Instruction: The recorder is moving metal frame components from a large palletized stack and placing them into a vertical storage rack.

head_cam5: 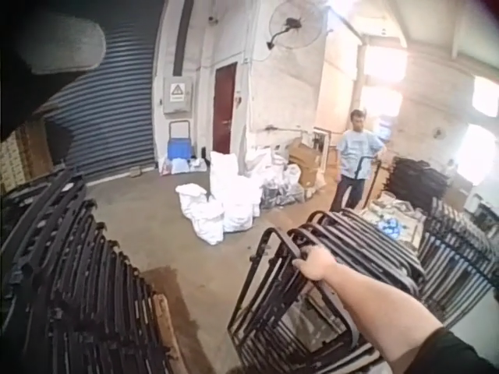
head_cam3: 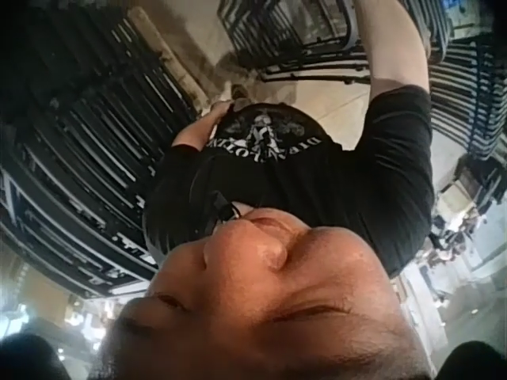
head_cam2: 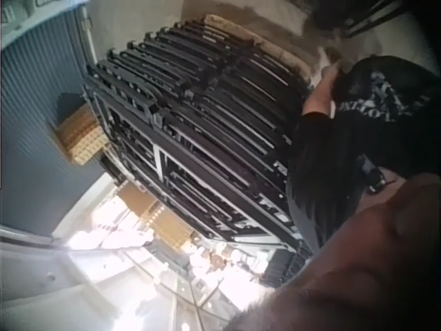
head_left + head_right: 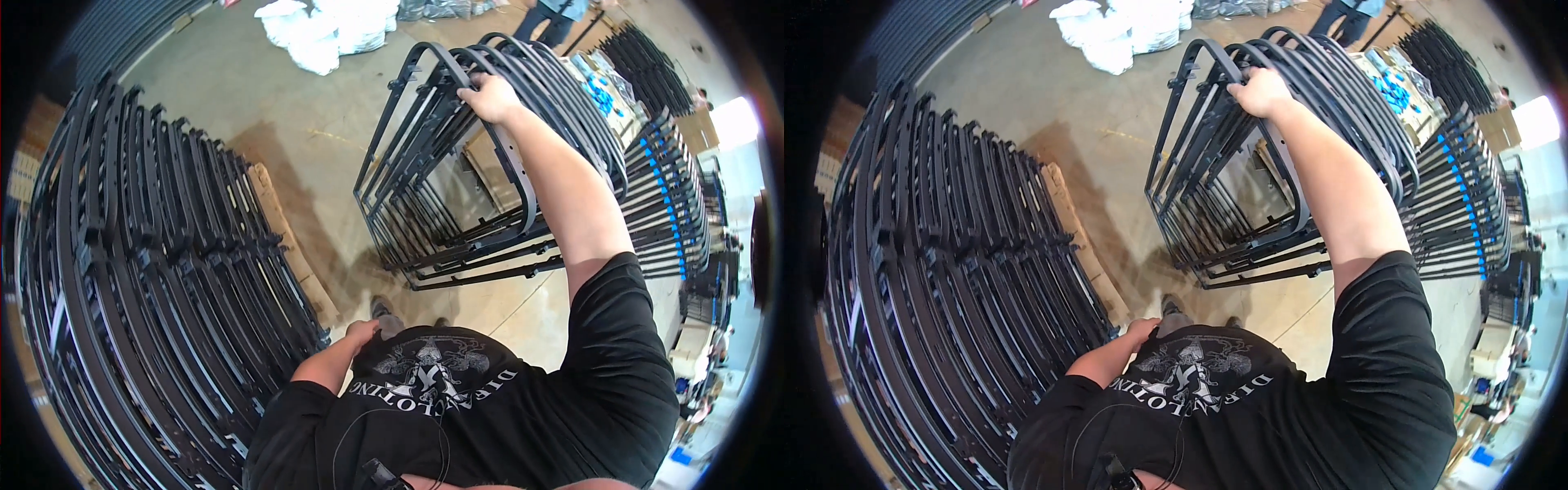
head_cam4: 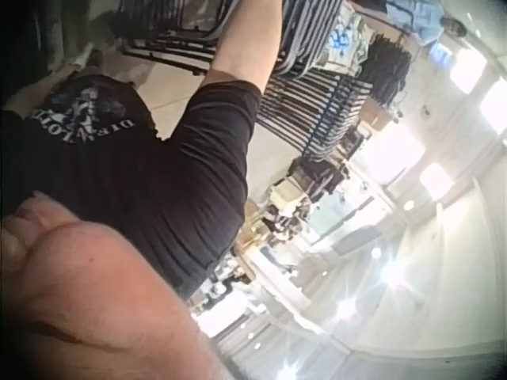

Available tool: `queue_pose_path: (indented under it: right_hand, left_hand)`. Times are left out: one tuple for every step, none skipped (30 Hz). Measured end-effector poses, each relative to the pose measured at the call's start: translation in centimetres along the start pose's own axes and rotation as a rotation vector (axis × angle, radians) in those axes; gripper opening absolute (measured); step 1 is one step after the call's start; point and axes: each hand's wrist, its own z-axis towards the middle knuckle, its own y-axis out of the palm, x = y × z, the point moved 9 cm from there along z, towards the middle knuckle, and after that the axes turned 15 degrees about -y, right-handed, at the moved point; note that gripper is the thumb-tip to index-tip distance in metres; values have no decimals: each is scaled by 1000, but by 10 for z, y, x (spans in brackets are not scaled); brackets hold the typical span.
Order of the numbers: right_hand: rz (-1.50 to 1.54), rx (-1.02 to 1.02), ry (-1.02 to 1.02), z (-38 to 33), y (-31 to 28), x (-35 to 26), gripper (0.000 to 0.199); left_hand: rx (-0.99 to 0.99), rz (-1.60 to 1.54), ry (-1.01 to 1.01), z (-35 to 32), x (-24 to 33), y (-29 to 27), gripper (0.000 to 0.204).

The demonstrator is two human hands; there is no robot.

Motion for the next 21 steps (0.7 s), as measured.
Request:
queue_pose_path:
  right_hand:
    - [-229,262,-173,-15,-35,-12,57]
    - [-137,386,-294,-31,-56,-28,52]
    - [-47,514,-427,-53,-84,-50,47]
    - [7,596,-501,-81,-101,-64,38]
    - [65,669,-571,-117,-110,-76,30]
    - [155,635,-514,-152,-111,-74,24]
    - [244,606,-454,-190,-105,-69,19]
    - [357,597,-360,-233,-90,-56,10]
    - [466,450,-254,-278,-59,-36,6]
    - [527,367,-73,-328,-31,-24,5]
    - [488,202,65,-383,-2,-9,5]
    - [405,-235,426,-468,70,36,16]
    - [510,-259,417,-523,86,42,27]
    - [561,-298,509,-591,114,65,28]
    - [566,-425,697,-670,143,94,31]
    - [440,-655,853,-741,153,116,35]
    - [196,-1099,571,-777,158,122,35]
    - [108,-1015,598,-885,177,173,33]
    - [167,-1010,1106,-967,169,206,28]
    - [16,-1115,964,-999,155,212,24]
    - [323,-460,1587,-1027,128,213,23]
  left_hand:
    - [-35,-62,42,-14,11,-1,37]
    - [-66,-138,79,-29,24,-4,33]
    - [-59,-126,96,-34,37,-10,33]
    - [-27,-169,65,-35,38,-21,32]
    - [4,-212,23,-32,31,-30,31]
    - [37,-247,-19,-26,34,-37,36]
    - [40,-221,-4,-23,48,-40,36]
    - [35,-216,-7,-22,61,-41,35]
    - [28,-211,-11,-23,74,-40,35]
    - [-39,-195,3,-32,97,-32,33]
    - [-40,-156,10,-46,119,-22,33]
    - [-72,-202,135,-70,152,-6,30]
    - [-101,-257,253,-94,180,6,28]
    - [-195,-245,354,-119,211,25,25]
    - [-294,-223,447,-147,239,46,23]
    - [-298,-237,471,-181,267,69,21]
    - [-295,-265,503,-217,297,89,20]
    - [-376,-209,654,-254,335,109,20]
    - [-436,-147,808,-286,365,126,21]
    - [-445,-250,865,-320,390,140,21]
    - [-446,-351,930,-352,408,156,21]
